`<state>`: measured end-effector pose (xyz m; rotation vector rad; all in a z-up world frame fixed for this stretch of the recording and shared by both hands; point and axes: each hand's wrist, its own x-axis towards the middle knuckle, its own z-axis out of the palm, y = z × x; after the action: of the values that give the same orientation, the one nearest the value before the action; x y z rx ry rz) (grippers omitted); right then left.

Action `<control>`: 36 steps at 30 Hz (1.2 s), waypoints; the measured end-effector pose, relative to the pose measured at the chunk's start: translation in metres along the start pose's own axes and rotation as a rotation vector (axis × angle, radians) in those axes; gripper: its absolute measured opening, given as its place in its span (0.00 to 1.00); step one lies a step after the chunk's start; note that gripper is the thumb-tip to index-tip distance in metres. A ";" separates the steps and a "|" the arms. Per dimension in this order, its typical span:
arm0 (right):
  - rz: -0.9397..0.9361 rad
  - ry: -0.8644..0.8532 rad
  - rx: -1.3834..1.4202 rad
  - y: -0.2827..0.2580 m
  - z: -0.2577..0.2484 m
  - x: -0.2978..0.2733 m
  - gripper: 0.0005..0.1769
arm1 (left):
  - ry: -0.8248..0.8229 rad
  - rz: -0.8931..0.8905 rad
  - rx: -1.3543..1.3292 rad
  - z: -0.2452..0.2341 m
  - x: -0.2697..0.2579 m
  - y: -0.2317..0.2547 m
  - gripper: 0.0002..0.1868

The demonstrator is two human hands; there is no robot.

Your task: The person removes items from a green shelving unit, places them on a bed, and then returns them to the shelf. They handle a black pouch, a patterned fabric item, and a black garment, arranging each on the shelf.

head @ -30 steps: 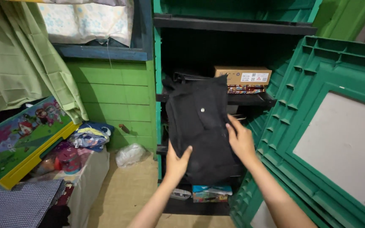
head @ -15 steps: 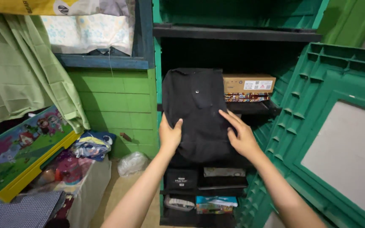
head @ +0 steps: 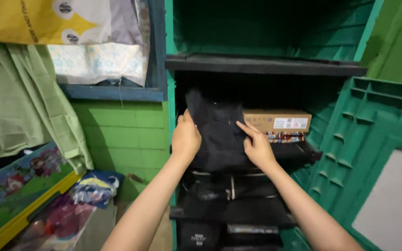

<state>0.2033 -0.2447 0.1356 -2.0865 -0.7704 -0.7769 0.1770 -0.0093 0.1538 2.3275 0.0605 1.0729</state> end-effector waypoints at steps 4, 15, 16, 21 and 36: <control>0.045 0.008 0.081 0.034 0.019 0.046 0.37 | 0.036 0.061 0.171 0.018 0.044 0.006 0.31; 0.377 0.093 -0.186 0.055 0.064 0.120 0.26 | 0.226 0.047 0.375 0.118 0.143 -0.055 0.11; 0.377 0.090 -0.182 0.054 0.068 0.121 0.26 | 0.225 0.045 0.380 0.113 0.132 -0.051 0.11; 0.158 -0.153 -0.535 0.056 0.090 0.113 0.29 | -0.299 0.137 0.429 0.062 0.074 -0.021 0.35; -0.438 -0.048 -0.631 0.042 0.062 0.052 0.28 | -0.283 0.321 0.550 0.061 0.061 -0.053 0.35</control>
<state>0.2834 -0.2032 0.1226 -2.5230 -1.1396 -1.3498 0.2716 0.0221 0.1371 3.0486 -0.1499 0.9424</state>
